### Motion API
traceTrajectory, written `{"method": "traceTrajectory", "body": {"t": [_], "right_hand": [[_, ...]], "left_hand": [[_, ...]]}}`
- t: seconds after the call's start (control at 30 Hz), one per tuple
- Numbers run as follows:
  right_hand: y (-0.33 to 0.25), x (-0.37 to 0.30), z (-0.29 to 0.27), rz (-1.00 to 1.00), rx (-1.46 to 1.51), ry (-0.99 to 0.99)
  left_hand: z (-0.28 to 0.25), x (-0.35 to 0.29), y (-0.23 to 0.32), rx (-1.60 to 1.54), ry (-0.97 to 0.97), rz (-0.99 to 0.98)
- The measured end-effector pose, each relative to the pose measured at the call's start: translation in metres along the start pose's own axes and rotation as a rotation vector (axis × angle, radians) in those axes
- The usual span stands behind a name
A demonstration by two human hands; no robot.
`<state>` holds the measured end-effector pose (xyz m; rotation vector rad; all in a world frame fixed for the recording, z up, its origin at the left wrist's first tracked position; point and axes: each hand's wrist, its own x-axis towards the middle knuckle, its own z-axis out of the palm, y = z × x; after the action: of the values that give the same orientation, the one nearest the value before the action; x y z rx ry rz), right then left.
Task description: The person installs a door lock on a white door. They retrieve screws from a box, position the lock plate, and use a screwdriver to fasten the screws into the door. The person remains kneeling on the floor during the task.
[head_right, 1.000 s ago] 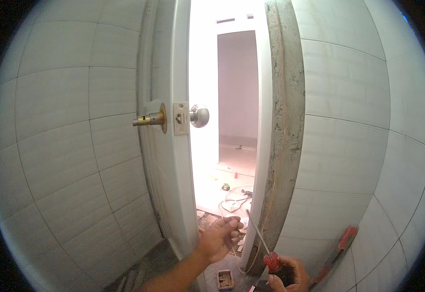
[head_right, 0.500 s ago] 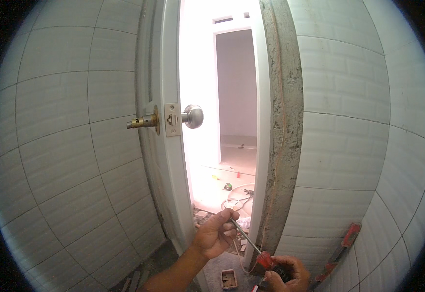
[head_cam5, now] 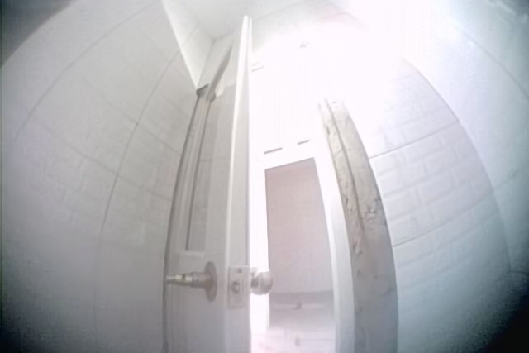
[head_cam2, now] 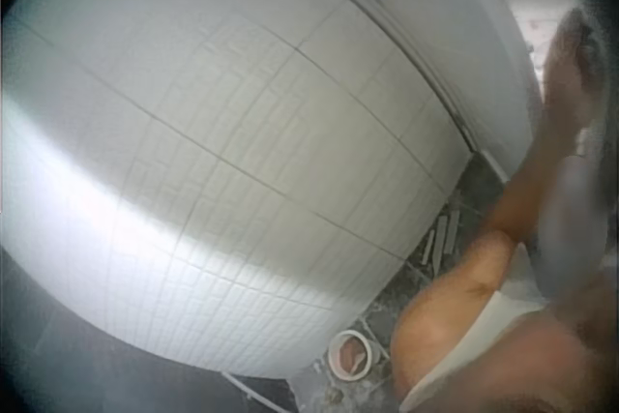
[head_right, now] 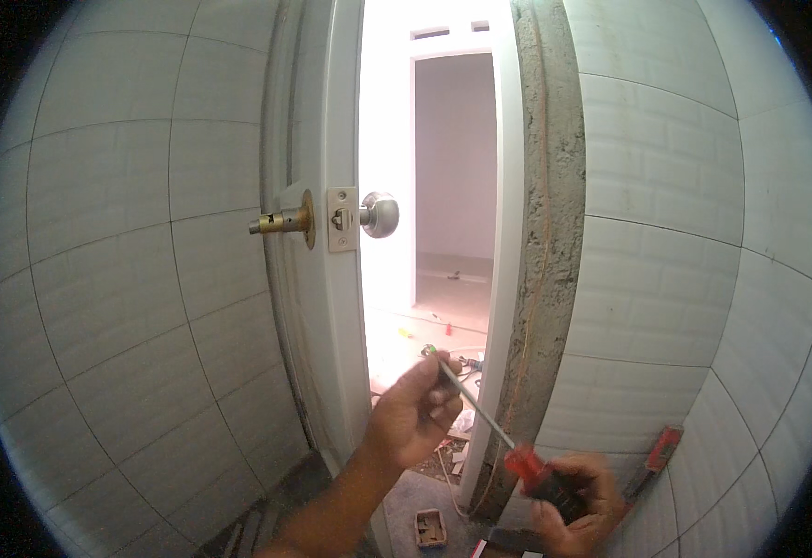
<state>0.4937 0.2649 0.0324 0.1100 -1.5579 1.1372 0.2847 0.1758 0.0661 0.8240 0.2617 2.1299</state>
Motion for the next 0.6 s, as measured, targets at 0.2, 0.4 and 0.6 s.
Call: {"method": "traceTrajectory", "body": {"t": [0.2, 0.4, 0.6], "right_hand": [[-0.051, 0.061, 0.001, -0.401, -0.444, -0.084], [-0.066, 0.07, -0.01, -0.398, -0.373, -0.071], [-0.071, 0.069, -0.008, -0.388, -0.412, -0.108]], "left_hand": [[0.054, 0.024, 0.027, 0.033, -0.209, 0.127], [0.064, 0.029, 0.037, -0.014, -0.222, 0.192], [0.061, 0.026, 0.047, 0.127, -0.304, 0.217]]}}
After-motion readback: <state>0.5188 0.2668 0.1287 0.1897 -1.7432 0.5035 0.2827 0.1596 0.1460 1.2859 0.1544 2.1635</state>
